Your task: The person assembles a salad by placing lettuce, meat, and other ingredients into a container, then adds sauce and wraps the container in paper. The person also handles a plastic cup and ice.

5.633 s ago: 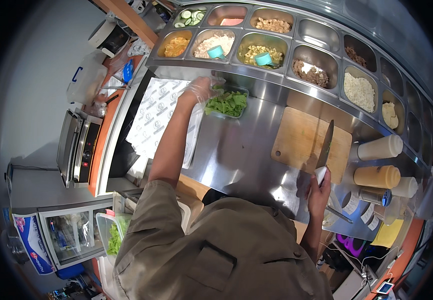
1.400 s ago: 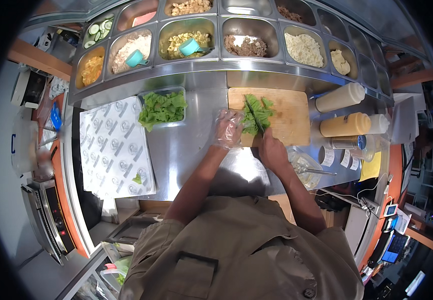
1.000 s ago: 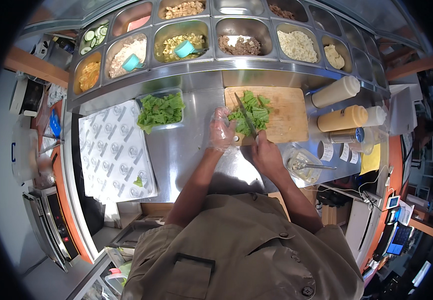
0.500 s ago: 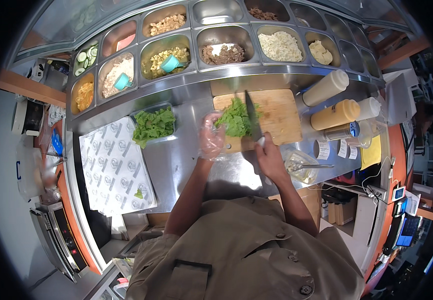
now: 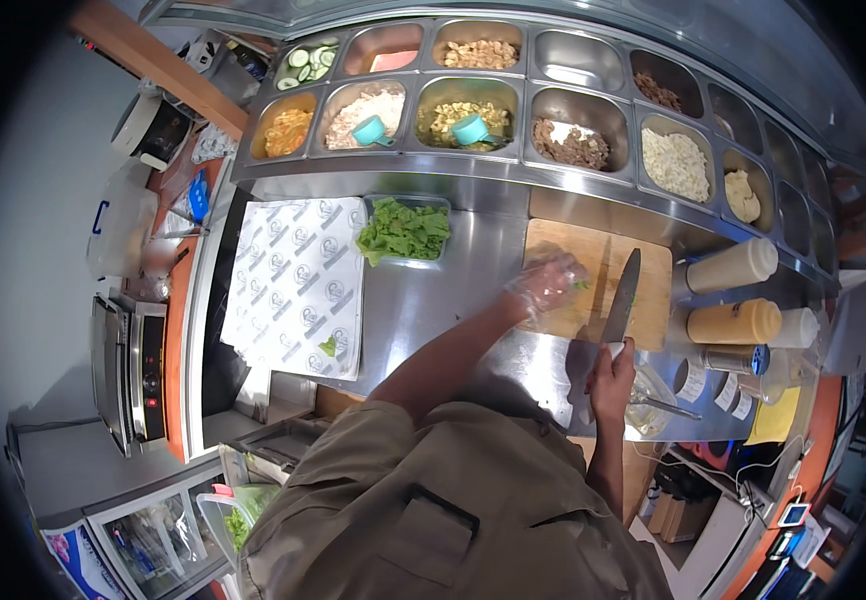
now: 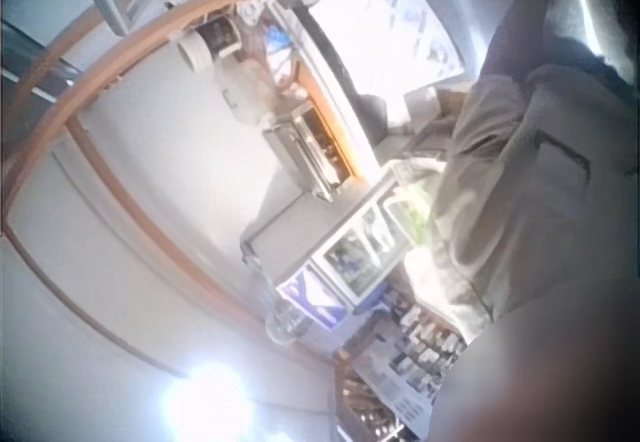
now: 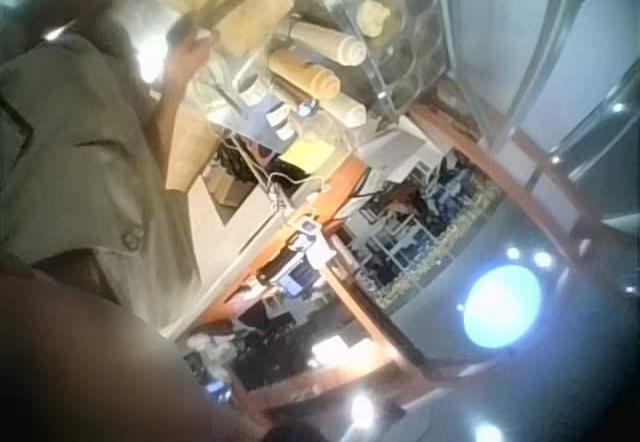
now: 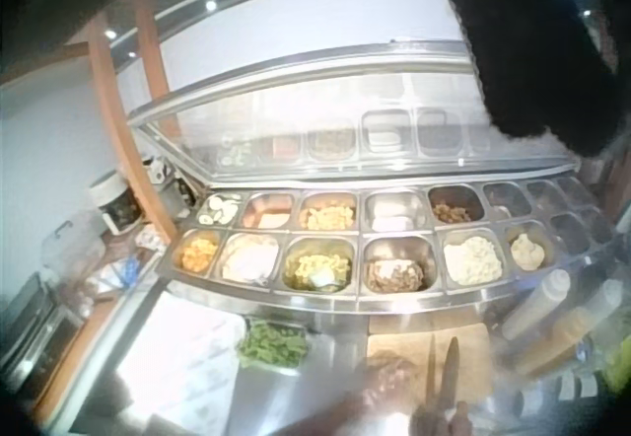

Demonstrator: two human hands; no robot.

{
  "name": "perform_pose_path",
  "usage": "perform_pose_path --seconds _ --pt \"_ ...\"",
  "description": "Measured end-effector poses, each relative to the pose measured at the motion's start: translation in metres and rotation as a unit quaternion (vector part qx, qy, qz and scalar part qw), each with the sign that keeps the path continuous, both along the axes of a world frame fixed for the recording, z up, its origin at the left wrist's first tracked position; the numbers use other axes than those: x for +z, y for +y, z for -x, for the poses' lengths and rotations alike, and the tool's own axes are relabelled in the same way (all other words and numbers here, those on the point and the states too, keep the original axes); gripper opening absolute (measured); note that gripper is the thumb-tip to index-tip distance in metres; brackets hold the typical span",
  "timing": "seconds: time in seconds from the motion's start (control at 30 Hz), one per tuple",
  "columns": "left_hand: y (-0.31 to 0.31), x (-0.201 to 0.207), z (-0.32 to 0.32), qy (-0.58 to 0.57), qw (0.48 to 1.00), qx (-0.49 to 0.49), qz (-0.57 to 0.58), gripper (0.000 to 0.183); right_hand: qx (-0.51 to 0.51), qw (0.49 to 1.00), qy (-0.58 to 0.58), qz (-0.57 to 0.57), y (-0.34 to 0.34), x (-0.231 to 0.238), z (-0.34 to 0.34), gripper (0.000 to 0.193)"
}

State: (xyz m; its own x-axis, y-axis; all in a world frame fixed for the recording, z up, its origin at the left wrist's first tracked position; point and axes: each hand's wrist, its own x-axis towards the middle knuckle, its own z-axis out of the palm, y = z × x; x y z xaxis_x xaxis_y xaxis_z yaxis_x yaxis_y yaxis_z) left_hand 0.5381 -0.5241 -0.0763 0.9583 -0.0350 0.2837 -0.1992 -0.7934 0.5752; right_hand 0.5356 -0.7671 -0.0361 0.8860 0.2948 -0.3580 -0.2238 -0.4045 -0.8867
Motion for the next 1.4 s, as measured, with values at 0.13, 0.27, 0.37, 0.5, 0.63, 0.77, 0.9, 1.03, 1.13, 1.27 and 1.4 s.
perform_pose_path --seconds 0.13,0.27,0.37,0.5,0.63,0.77,0.9,1.03,1.13,1.27,1.4 --pt "0.099 0.058 0.078 0.027 0.979 0.181 -0.088 0.033 0.064 0.988 -0.124 0.060 0.007 -0.006 -0.001 0.032" --pt "0.197 0.069 0.121 0.102 0.966 0.122 -0.206 0.047 0.139 0.977 -0.136 0.091 0.022 -0.005 -0.001 0.032" --pt "0.219 0.060 0.125 0.252 0.930 0.103 -0.247 0.058 0.180 0.964 -0.165 0.104 0.035 0.001 0.001 0.032" --pt "0.226 0.083 0.145 0.201 0.951 0.088 -0.219 0.064 0.214 0.922 -0.268 0.180 0.043 0.007 0.001 0.033" --pt "0.245 0.116 0.186 0.149 0.966 0.098 -0.188 0.065 0.211 0.893 -0.338 0.210 0.043 0.001 -0.003 0.041" --pt "0.263 0.095 0.198 0.259 0.957 0.062 -0.113 0.055 0.196 0.879 -0.355 0.250 0.049 -0.004 -0.005 0.046" --pt "0.281 0.055 0.191 0.117 0.990 0.057 -0.056 0.037 0.202 0.809 -0.453 0.315 0.068 0.009 -0.003 0.043" --pt "0.282 0.041 0.170 0.195 0.977 0.040 -0.073 0.032 0.147 0.862 -0.451 0.178 0.097 0.037 0.000 0.024" --pt "0.277 0.064 0.157 0.278 0.952 0.048 -0.120 0.039 0.142 0.889 -0.415 0.133 0.116 0.055 0.005 0.012" --pt "0.283 0.138 0.163 0.276 0.960 0.038 -0.023 0.038 0.115 0.912 -0.382 0.089 0.122 0.066 0.018 0.017" --pt "0.272 0.201 0.143 0.214 0.971 0.077 -0.077 0.031 0.071 0.936 -0.339 0.059 0.115 0.055 0.036 0.019"
